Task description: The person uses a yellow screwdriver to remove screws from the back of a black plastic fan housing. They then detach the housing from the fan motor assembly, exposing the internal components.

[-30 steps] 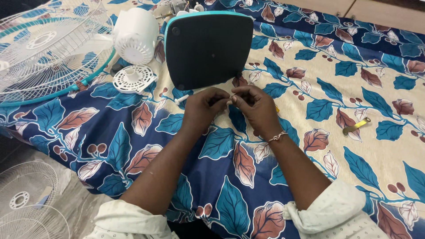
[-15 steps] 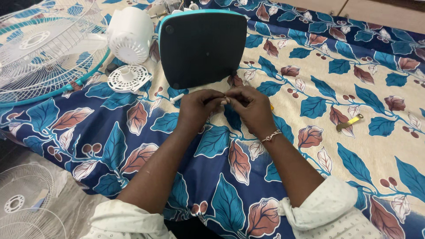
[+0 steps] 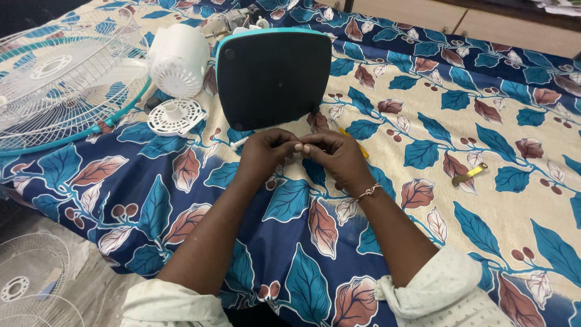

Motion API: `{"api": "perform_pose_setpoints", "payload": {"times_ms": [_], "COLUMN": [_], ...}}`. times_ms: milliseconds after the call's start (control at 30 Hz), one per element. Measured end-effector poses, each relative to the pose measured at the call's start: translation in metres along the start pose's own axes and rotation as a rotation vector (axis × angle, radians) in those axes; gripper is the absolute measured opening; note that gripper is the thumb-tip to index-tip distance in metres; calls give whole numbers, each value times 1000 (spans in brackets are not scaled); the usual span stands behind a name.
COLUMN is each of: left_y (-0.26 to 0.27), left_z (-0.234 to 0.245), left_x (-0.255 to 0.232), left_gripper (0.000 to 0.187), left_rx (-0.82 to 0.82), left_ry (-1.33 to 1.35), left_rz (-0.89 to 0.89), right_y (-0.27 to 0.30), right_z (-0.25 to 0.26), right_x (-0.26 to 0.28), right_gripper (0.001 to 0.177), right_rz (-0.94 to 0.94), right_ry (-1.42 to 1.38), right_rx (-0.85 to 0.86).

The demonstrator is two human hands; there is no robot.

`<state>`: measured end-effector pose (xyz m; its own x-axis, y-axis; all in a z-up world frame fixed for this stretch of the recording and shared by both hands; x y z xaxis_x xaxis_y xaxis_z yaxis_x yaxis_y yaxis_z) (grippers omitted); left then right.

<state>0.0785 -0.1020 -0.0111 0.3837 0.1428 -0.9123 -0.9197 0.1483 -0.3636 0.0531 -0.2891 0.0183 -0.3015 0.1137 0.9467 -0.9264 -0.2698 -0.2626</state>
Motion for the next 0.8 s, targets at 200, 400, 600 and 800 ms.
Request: {"api": "perform_pose_setpoints", "payload": {"times_ms": [200, 400, 600, 800], "left_y": [-3, -6, -5, -45], "left_z": [4, -1, -1, 13], "left_x": [13, 19, -20, -103], "left_gripper": [18, 20, 21, 10], "left_rx": [4, 107, 69, -123], "left_ry": [25, 90, -100, -706], "left_rz": [150, 103, 62, -639], "right_y": [0, -4, -7, -11], "right_z": [0, 4, 9, 18], "right_x": [0, -11, -20, -23], "right_gripper": [27, 24, 12, 11], "right_rz": [-109, -88, 6, -11], "right_ry": [-76, 42, 228, 286], "right_rx": [-6, -66, -227, -302]}}
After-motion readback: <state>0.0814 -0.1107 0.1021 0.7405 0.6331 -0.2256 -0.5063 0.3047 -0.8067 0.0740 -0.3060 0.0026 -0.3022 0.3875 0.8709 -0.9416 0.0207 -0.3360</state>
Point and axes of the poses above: each hand's wrist, its own y-axis away from the middle knuckle, its own z-axis out of the back of the hand, x = y × z, the point moved 3 cm from there along -y, towards the middle knuckle, and after that the axes turned 4 degrees about -z, right-handed, at the moved point
